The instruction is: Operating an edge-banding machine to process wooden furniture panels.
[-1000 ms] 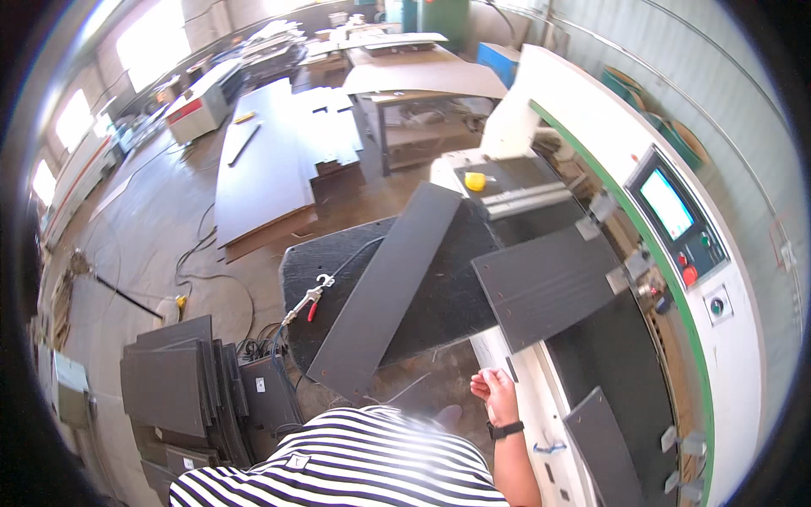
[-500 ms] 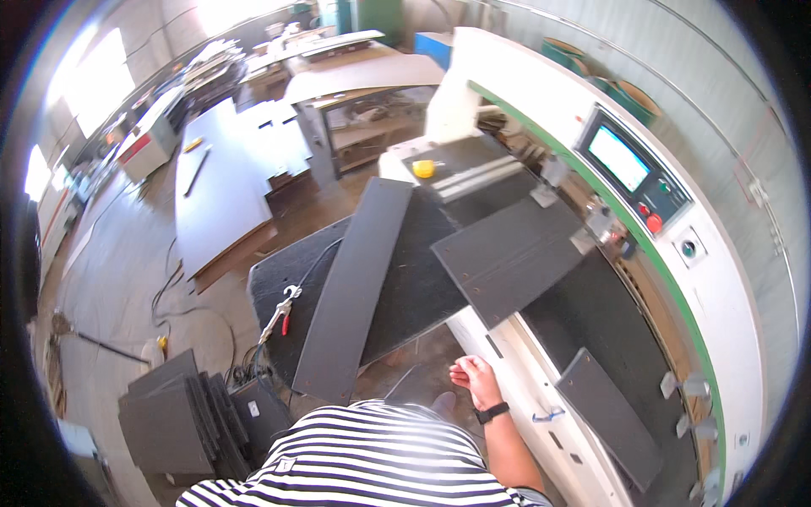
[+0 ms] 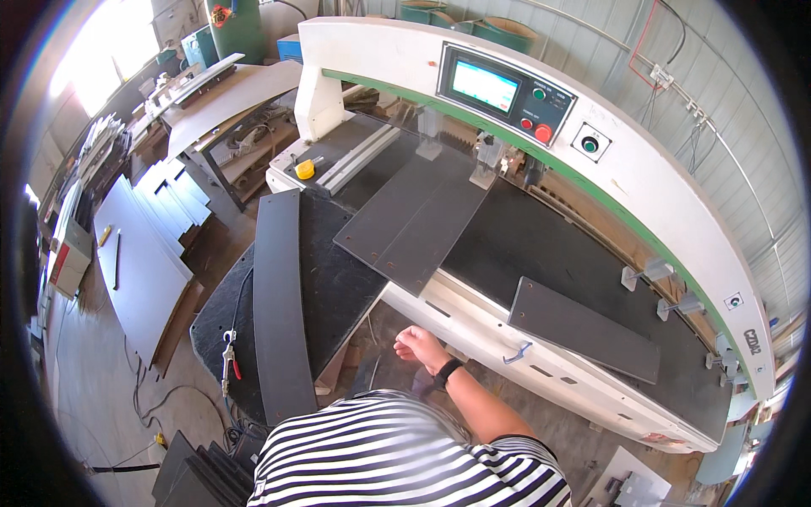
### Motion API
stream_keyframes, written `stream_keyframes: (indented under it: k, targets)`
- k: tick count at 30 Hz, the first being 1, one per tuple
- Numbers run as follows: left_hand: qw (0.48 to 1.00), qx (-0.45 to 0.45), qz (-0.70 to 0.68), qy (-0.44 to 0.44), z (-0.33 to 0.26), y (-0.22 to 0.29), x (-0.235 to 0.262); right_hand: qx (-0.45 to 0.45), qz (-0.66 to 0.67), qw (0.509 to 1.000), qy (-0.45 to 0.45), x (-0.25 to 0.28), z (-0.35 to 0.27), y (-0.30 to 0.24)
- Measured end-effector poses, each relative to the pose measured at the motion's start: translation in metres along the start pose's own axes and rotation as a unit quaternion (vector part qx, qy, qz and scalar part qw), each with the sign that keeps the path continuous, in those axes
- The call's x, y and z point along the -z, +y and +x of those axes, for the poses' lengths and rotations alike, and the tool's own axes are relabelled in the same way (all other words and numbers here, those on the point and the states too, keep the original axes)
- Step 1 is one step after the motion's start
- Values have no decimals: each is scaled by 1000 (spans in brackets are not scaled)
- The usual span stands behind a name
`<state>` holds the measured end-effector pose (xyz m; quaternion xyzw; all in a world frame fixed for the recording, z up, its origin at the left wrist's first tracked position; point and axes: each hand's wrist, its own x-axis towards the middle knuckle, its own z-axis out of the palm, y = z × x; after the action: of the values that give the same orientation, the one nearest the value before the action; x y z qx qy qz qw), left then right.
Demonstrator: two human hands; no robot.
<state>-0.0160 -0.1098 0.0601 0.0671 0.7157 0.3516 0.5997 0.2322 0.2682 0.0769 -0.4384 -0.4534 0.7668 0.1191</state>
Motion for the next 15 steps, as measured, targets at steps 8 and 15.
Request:
stream_keyframes:
  k: [8, 15]
  targets:
    - [1000, -13, 16, 0, -12, -2, -2, -13, 6, 1000, 0, 13, 7, 19]
    - [894, -269, 359, -6, -49, 4, 5, 1, -26, 999, 28, 25, 18, 22]
